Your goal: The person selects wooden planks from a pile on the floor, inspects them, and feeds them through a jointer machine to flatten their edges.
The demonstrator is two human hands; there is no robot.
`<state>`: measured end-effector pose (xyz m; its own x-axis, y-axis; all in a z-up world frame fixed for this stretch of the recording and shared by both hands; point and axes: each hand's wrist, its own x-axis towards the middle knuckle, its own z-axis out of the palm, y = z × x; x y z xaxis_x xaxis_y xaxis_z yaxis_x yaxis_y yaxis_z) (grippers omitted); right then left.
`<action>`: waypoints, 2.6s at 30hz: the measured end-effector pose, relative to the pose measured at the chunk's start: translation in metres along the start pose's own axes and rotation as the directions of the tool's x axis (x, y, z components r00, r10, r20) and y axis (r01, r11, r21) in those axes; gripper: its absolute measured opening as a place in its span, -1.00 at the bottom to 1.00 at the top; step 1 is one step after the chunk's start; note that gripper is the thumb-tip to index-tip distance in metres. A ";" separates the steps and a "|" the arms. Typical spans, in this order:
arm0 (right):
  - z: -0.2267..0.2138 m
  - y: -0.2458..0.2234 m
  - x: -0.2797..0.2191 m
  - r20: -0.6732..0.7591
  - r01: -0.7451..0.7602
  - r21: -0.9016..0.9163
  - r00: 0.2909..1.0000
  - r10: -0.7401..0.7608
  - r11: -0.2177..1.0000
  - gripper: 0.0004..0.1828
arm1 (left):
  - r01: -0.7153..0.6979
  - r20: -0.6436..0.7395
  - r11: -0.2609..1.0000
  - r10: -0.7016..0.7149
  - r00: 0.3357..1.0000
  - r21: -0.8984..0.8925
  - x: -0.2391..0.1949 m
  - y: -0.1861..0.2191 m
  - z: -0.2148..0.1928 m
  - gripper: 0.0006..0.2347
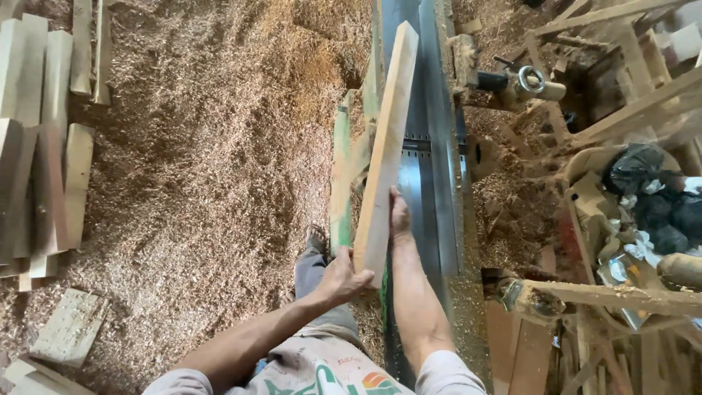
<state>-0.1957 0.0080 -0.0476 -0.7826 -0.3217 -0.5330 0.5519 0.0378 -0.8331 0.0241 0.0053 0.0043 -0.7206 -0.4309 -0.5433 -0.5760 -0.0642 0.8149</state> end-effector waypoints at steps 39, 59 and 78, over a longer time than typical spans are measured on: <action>-0.185 0.067 -0.197 -0.034 0.069 -0.688 0.991 -0.127 0.723 0.23 | -0.095 0.291 0.988 0.056 0.955 0.122 0.049 0.028 0.019 -0.28; -0.384 0.261 -0.305 -0.015 -0.112 -0.992 0.582 -0.813 -0.062 -0.10 | -0.388 0.338 0.815 0.253 0.907 0.430 0.047 0.017 0.187 -0.25; -0.391 0.246 -0.281 0.004 0.049 -0.998 0.723 -0.691 0.045 -0.07 | -0.641 0.625 0.170 0.143 0.768 0.749 0.095 0.018 0.217 -0.34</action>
<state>0.0477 0.4774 -0.1608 -0.9458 -0.2629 0.1906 -0.3011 0.9298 -0.2117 -0.1388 0.1588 -0.0768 -0.8768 0.2223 -0.4264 0.0748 0.9390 0.3357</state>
